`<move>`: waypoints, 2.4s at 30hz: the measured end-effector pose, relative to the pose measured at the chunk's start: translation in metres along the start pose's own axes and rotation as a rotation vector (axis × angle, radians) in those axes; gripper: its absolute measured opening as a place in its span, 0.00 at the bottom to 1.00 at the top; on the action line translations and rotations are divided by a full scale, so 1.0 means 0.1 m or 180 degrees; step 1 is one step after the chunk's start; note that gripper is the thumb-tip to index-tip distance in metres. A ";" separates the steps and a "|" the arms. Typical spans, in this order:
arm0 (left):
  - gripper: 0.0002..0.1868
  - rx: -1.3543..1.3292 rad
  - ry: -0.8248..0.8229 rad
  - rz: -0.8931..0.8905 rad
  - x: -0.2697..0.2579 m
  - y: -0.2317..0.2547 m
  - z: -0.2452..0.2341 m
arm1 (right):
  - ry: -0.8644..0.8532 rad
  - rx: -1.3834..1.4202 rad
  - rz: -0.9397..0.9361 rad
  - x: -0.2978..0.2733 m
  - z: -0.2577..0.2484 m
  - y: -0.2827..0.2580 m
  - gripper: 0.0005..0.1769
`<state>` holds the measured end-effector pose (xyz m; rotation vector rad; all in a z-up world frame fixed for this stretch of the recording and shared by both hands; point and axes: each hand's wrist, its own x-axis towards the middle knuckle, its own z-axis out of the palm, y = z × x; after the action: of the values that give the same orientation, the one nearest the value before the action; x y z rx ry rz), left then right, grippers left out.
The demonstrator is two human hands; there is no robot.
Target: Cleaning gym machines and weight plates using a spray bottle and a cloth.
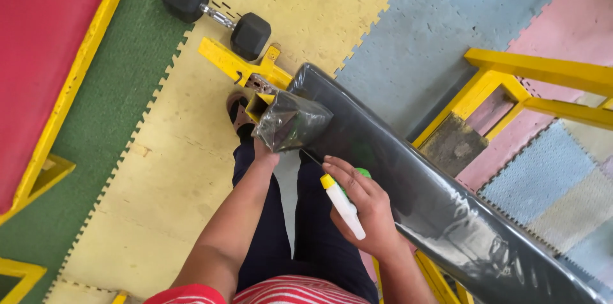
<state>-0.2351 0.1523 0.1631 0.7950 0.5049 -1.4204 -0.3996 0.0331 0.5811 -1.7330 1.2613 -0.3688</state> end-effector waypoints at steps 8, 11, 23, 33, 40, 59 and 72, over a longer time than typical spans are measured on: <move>0.24 0.1297 0.0851 0.0267 -0.78 0.00 0.61 | -0.0024 -0.0136 -0.0334 -0.37 -0.32 0.09 0.36; 0.25 0.0973 0.1073 0.0439 -1.05 0.08 0.85 | -0.0122 -0.0171 -0.0325 -0.47 -0.48 0.05 0.38; 0.26 0.6556 0.0341 0.3321 -0.98 0.29 2.13 | -0.0270 -0.0261 -0.0457 -0.68 -0.76 0.09 0.40; 0.22 0.8267 -0.0724 0.4435 -1.01 0.00 1.79 | -0.0192 -0.0155 -0.0246 -0.65 -0.49 0.55 0.36; 0.24 0.6814 -0.1166 0.3526 -1.11 0.17 2.15 | -0.0491 0.0221 0.0768 -0.59 0.25 1.50 0.33; 0.27 0.8936 -0.1777 0.4044 -0.84 0.06 1.78 | -0.0486 0.0411 0.1142 -0.71 0.20 1.31 0.33; 0.31 1.0923 -0.4816 0.3145 -0.53 -0.34 1.38 | 0.0110 0.0984 0.1068 -1.02 0.11 1.50 0.32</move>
<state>-0.2953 0.0864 0.2865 -0.6428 2.4495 -0.1873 -0.5231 0.1209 0.4813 -1.2356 1.4099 -0.3736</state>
